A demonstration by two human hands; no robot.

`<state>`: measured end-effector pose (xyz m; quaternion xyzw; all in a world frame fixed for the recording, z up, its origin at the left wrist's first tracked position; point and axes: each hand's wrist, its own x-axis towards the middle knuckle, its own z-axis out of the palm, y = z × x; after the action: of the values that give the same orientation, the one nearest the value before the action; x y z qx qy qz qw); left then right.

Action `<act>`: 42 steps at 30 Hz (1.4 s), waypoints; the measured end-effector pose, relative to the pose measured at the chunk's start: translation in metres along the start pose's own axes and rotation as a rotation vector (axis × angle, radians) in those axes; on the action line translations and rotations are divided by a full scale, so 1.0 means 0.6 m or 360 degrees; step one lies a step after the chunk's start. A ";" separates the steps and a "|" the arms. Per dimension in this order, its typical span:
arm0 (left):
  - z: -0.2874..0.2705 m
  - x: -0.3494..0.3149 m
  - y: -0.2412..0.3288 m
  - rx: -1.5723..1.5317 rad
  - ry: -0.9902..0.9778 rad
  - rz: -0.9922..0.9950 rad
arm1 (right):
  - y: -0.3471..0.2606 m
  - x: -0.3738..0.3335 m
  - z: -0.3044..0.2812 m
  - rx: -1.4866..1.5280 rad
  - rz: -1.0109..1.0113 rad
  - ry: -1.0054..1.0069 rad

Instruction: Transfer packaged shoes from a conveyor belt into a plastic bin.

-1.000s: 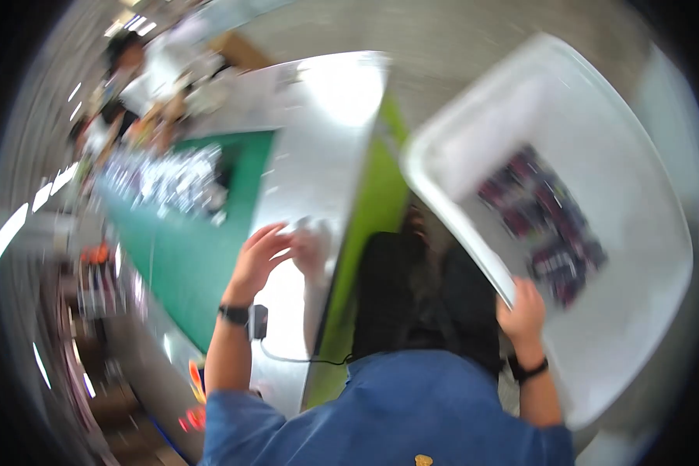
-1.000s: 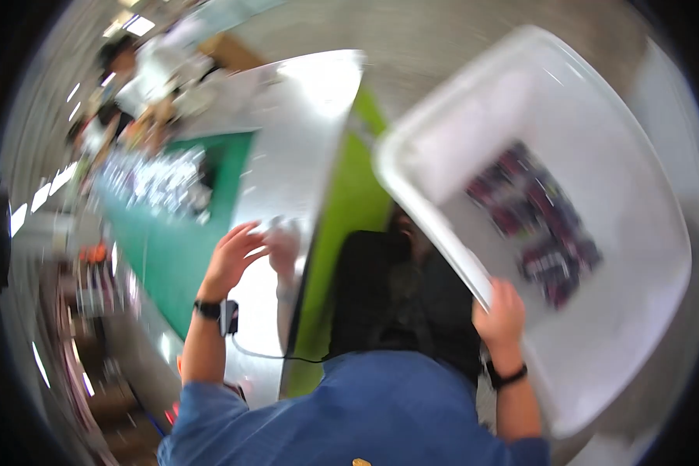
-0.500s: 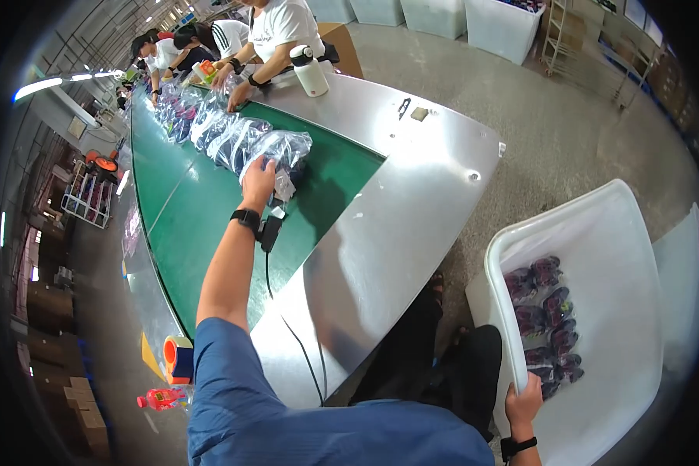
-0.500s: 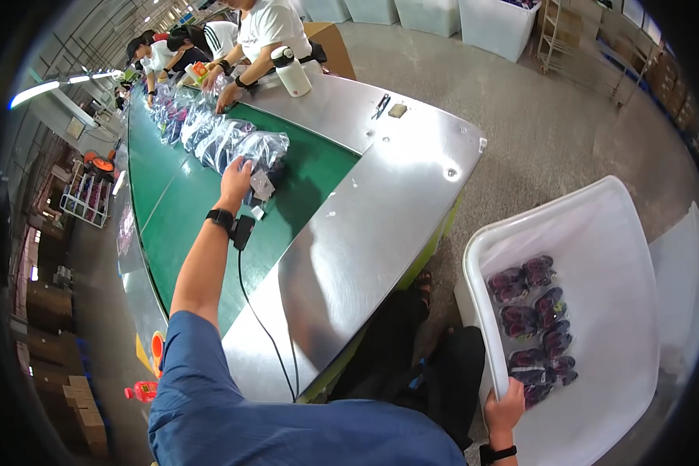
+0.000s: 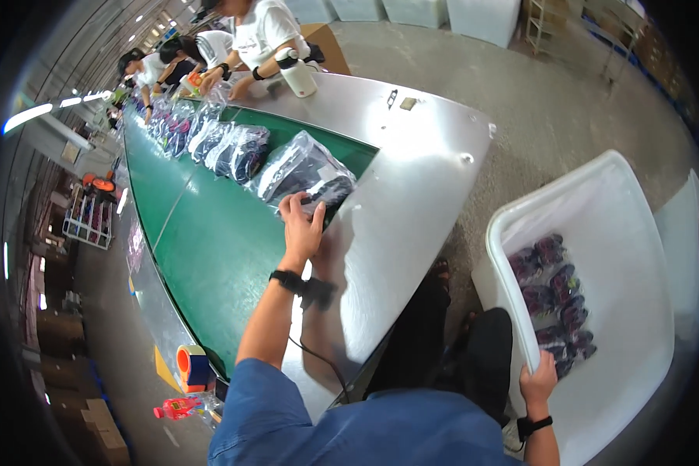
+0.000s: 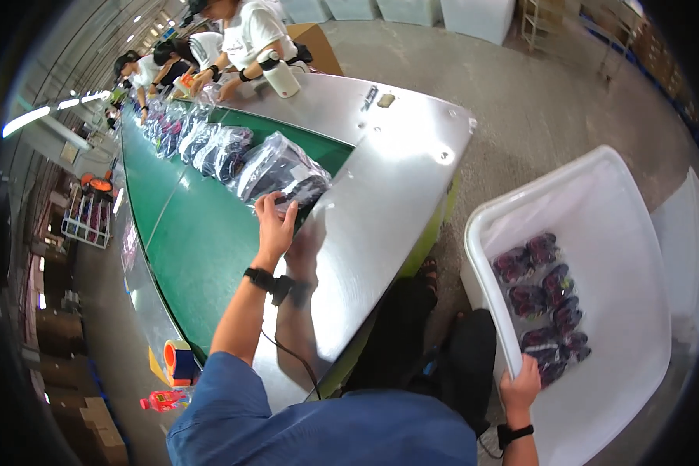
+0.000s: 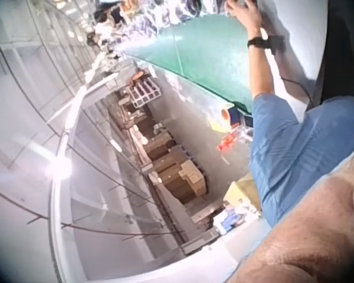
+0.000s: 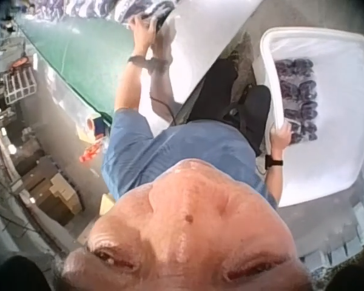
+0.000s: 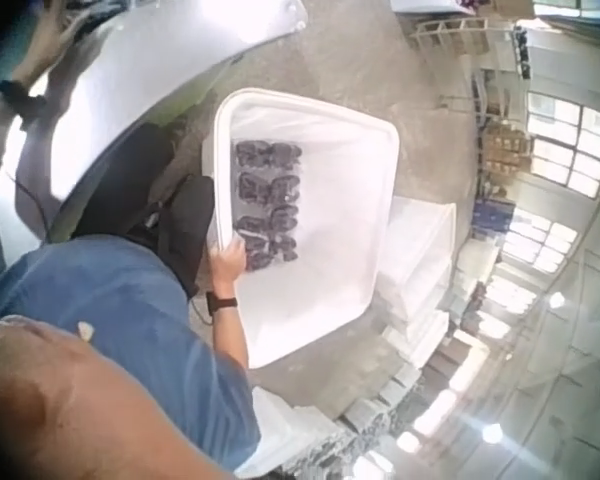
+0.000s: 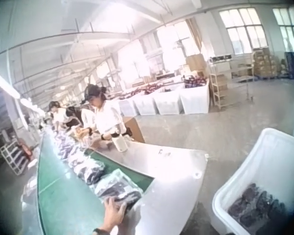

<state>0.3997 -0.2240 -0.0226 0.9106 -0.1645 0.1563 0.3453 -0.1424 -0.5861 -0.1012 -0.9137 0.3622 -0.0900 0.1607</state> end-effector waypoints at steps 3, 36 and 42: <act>-0.035 -0.057 0.013 -0.0163 -0.0068 -0.0149 | -0.002 0.011 0.001 0.0038 0.0024 -0.0067; -0.029 -0.330 0.220 -0.3497 -0.0859 -0.1780 | -0.204 0.066 -0.200 0.0841 -0.0678 0.0347; 0.004 -0.348 0.423 -0.2877 -0.1500 -0.1385 | -0.295 0.071 -0.222 0.0640 -0.1001 0.0376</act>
<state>0.1095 -0.3651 0.0391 0.2716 0.0011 -0.5183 0.8110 -0.0373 -0.5247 0.0887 -0.9138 0.0556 -0.3086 0.2581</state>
